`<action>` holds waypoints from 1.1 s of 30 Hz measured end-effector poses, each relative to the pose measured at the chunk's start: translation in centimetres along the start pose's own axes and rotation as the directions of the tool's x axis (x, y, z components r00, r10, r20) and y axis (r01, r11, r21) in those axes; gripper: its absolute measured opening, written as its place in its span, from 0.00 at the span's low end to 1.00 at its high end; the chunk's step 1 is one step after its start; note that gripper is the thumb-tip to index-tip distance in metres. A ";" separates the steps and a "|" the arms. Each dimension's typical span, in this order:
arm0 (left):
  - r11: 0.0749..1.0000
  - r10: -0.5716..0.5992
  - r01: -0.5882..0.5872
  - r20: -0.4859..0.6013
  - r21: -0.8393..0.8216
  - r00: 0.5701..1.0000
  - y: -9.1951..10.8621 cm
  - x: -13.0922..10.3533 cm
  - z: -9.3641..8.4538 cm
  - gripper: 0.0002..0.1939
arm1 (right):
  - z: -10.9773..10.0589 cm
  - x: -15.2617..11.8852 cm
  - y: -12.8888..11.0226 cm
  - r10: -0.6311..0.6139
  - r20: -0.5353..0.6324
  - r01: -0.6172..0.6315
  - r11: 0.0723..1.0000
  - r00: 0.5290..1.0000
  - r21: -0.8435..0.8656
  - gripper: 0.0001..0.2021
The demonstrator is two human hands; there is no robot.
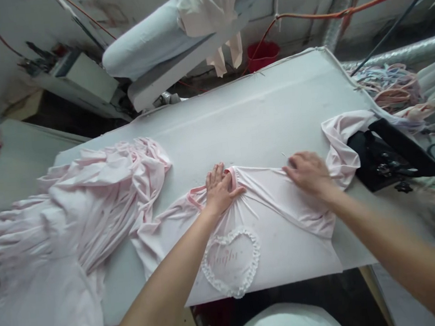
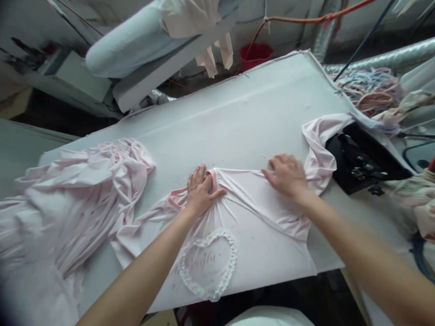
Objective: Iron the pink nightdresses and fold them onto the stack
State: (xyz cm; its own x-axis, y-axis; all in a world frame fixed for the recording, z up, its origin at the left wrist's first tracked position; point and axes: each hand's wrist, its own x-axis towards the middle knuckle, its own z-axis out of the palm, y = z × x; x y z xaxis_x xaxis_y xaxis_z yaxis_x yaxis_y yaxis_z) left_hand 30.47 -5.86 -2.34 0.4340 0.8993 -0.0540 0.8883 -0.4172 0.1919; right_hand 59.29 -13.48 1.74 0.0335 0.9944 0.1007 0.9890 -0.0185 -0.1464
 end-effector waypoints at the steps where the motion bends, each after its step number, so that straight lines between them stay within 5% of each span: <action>1: 1.000 0.005 -0.005 -0.003 0.001 1.000 0.0 0.0 0.1 0.37 | -0.4 0.3 1.5 0.048 0.040 -0.046 0.998 0.998 -0.045 0.21; 6: 0.999 0.013 -0.013 -0.003 -0.043 1.000 0.2 0.1 0.2 0.40 | -2.4 0.3 7.4 -0.133 0.303 0.153 0.987 0.944 -0.044 0.20; 12: 0.994 0.046 -0.046 0.003 -0.098 0.999 -0.5 0.6 1.2 0.43 | -2.3 0.6 9.8 0.236 0.125 -0.200 0.948 0.964 -0.250 0.15; 16: 0.994 0.068 -0.067 0.008 -0.089 0.998 -0.9 0.8 1.6 0.44 | -2.3 2.1 9.3 0.328 0.065 -0.310 0.929 0.942 -0.203 0.21; 21: 0.995 0.064 -0.064 -0.006 -0.082 0.998 -0.5 0.7 1.6 0.45 | -2.8 1.9 6.5 0.100 0.033 -0.095 0.989 0.994 -0.113 0.28; 27: 0.995 0.050 -0.047 0.024 -0.092 0.998 -0.1 0.7 1.2 0.45 | -1.5 0.1 7.3 -0.020 0.268 0.080 0.973 0.963 -0.215 0.26; 30: 0.993 0.053 -0.051 0.020 -0.103 0.998 -0.2 0.7 1.1 0.44 | -1.2 0.8 8.6 0.101 0.234 -0.039 0.966 0.967 -0.255 0.25; 33: 0.991 0.058 -0.057 0.009 -0.118 0.998 -0.3 0.8 1.3 0.45 | -1.1 1.0 6.4 0.197 0.050 -0.187 0.969 0.979 -0.161 0.23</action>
State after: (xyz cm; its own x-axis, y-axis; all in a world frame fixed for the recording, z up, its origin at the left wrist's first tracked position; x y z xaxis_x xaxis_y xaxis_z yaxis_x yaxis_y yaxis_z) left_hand 30.75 -5.21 -3.70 0.4863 0.8723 -0.0511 0.8383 -0.4492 0.3091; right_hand 65.85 -12.68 1.99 0.2205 0.9752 0.0202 0.9754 -0.2205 -0.0023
